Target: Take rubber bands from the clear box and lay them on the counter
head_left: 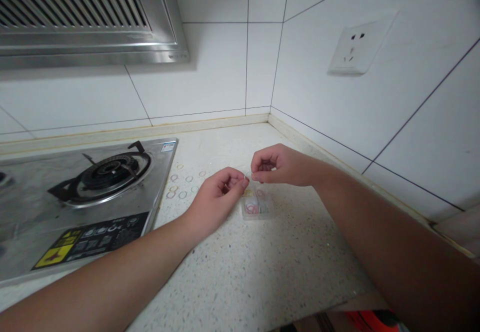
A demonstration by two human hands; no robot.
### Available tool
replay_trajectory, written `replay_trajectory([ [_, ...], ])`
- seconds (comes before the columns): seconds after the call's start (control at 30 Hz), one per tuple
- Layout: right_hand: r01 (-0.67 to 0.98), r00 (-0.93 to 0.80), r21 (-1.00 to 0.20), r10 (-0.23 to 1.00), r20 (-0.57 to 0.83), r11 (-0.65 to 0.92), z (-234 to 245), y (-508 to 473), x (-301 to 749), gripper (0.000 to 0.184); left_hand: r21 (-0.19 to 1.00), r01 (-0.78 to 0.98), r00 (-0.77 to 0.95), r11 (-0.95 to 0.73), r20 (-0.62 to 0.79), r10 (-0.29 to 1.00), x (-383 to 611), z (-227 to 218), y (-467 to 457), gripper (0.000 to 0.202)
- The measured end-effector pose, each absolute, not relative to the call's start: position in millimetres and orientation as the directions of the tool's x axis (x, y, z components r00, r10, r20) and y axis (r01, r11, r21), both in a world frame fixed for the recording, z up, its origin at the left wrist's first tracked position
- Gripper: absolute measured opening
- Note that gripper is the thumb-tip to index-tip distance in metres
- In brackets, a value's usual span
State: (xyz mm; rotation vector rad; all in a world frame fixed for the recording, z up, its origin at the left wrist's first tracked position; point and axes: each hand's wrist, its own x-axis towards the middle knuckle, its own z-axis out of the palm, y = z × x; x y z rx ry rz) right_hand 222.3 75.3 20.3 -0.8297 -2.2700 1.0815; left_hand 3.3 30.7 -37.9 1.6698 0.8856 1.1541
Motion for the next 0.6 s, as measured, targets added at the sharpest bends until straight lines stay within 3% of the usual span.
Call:
replay_trajectory([
  [0.6, 0.292, -0.696, -0.825, 0.699, 0.163, 0.484, 17.1, 76.8, 221.9, 0.022, 0.927, 0.096, 0.314, -0.363, 0.317, 0.895, 2.8, -36.2, 29.3, 0.023],
])
